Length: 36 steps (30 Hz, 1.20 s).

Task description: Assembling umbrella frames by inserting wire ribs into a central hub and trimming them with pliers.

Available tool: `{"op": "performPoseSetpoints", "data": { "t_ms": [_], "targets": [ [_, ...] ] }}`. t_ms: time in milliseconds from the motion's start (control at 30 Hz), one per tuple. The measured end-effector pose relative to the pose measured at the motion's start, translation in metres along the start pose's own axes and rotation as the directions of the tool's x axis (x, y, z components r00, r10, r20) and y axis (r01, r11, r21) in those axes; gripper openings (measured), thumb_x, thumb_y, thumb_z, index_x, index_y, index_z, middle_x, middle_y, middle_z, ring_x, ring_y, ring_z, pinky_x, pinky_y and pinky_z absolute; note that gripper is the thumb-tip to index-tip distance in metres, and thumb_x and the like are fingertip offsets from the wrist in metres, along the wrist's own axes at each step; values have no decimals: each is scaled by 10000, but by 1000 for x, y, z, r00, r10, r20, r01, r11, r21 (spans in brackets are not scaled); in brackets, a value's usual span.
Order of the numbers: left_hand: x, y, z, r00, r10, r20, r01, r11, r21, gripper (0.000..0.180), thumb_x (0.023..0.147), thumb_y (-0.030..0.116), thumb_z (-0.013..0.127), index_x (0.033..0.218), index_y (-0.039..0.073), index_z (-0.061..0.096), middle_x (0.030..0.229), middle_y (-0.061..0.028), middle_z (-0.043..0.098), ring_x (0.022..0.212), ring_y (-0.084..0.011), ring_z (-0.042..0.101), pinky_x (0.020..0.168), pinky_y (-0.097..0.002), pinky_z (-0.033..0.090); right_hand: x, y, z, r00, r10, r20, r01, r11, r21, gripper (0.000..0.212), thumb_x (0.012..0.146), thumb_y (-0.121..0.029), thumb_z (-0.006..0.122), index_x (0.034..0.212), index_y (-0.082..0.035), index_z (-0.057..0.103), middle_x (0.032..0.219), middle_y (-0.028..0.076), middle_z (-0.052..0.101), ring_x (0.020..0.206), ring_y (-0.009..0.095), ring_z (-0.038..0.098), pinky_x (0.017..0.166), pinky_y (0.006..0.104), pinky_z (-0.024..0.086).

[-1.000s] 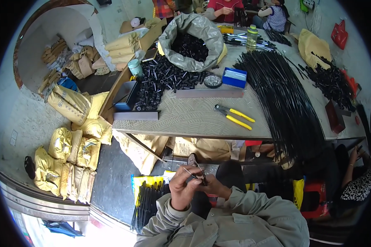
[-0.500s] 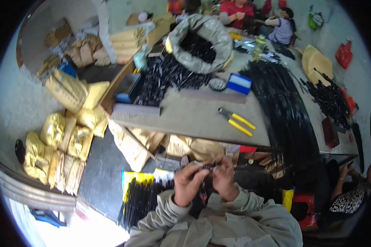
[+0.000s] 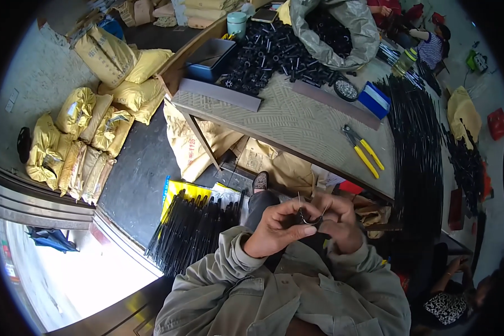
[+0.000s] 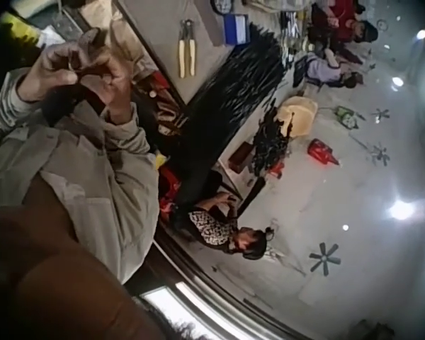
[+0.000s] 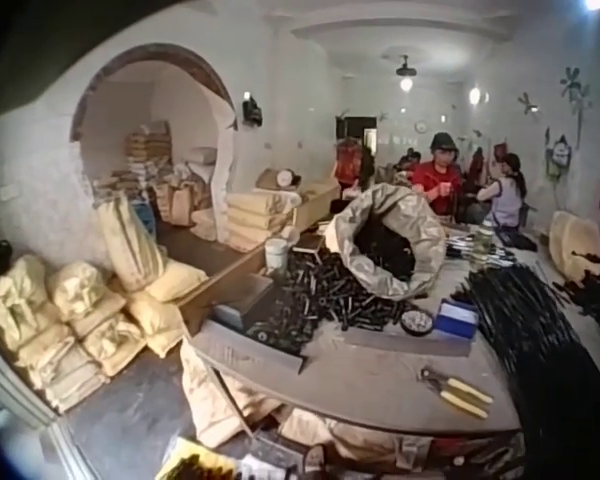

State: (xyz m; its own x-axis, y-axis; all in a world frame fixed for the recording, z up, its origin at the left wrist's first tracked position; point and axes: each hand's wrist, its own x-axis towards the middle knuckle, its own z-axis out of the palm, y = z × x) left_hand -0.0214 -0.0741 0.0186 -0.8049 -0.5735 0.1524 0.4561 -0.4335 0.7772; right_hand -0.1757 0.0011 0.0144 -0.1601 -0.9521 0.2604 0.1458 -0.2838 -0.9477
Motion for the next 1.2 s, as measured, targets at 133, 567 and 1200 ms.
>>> {"op": "performPoseSetpoints", "data": {
  "t_ms": [133, 567, 1200],
  "targets": [
    [-5, 3, -26, 999, -39, 20, 37, 997, 62, 153, 782, 43, 634, 912, -20, 586, 819, -27, 516, 802, -83, 471, 708, -215, 375, 81, -27, -22, 822, 468, 325, -326, 854, -405, 117, 812, -52, 578, 902, 18, 605, 826, 52, 628, 724, 119, 593, 635, 264, 472],
    [7, 4, -32, 989, -15, -146, 13, 1000, -19, 165, 792, 53, 616, 940, -12, 588, 816, -12, 505, 743, -79, 446, 701, -214, 352, 276, 115, -53, 893, -329, 308, 318, -24, -948, 209, 717, -47, 638, 915, -78, 580, 914, 77, 577, 671, 281, 571, 676, 341, 455],
    [37, -19, 41, 987, 93, -128, -98, 994, -38, 280, 794, -9, 609, 1069, 16, 562, 905, 13, 561, 809, -39, 485, 741, -176, 389, 54, -89, -42, 909, -210, 360, 412, 582, -701, 131, 782, -13, 620, 903, 34, 606, 919, 151, 622, 836, 184, 614, 714, 277, 506]
  ]
}}
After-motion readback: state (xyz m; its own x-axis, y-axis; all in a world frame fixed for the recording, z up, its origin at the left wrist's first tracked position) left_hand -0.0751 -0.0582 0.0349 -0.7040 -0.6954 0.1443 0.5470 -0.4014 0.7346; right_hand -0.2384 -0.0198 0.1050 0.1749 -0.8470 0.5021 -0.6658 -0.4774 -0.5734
